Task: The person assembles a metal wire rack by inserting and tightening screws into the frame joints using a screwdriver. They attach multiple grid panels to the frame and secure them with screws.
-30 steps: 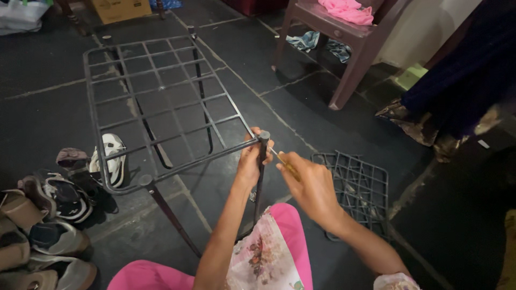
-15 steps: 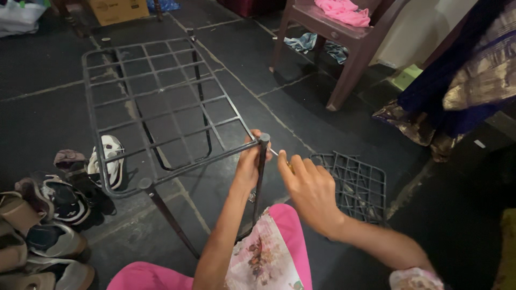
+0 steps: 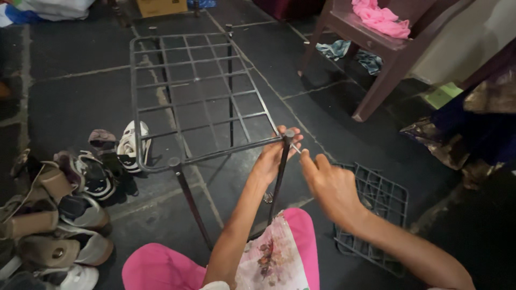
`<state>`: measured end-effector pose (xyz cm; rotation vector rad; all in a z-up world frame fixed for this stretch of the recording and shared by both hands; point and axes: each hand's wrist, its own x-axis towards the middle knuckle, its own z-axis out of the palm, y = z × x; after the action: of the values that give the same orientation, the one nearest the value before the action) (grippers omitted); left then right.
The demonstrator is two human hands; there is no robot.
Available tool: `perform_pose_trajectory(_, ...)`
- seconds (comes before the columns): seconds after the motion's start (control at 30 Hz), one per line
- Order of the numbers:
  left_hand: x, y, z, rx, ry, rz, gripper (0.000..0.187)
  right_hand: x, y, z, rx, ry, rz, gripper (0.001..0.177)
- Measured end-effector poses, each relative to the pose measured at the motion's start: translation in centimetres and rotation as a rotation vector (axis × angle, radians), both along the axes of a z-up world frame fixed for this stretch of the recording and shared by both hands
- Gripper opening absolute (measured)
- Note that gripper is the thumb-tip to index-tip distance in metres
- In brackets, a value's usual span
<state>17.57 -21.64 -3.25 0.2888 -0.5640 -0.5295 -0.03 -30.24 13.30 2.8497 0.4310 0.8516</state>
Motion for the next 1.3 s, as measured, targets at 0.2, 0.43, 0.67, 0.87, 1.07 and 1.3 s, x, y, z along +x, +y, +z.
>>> perform_pose_trajectory(0.2, -0.6, 0.5, 1.3, 0.043, 0.001, -0.062, 0.024, -0.3, 0.4, 1.0, 0.335, 0.072, -0.001, 0.019)
perform_pose_trajectory(0.43, -1.6, 1.1, 2.4, 0.078, -0.002, -0.016, 0.021, 0.1, -0.9, 1.2, 0.827, 0.347, -0.043, 0.020)
perform_pose_trajectory(0.67, -1.9, 0.5, 2.0, 0.022, -0.016, -0.005, 0.021, -0.1, -1.2, 0.4, 0.917, 0.384, -0.057, 0.022)
perform_pose_trajectory(0.87, -1.7, 0.3, 1.6, -0.004, -0.045, -0.051, 0.019, -2.0, 0.5, -0.8, 0.125, -0.096, -0.089, 0.024)
perform_pose_trajectory(1.07, -1.3, 0.8, 1.4, 0.095, -0.054, -0.068, 0.025, -1.9, 1.5, -1.8, -0.004, -0.162, -0.101, 0.037)
perform_pose_trajectory(1.3, -1.9, 1.0, 2.5, 0.067, -0.042, -0.058, 0.022, -1.0, 1.4, -2.0, 0.036, -0.100, -0.102, 0.033)
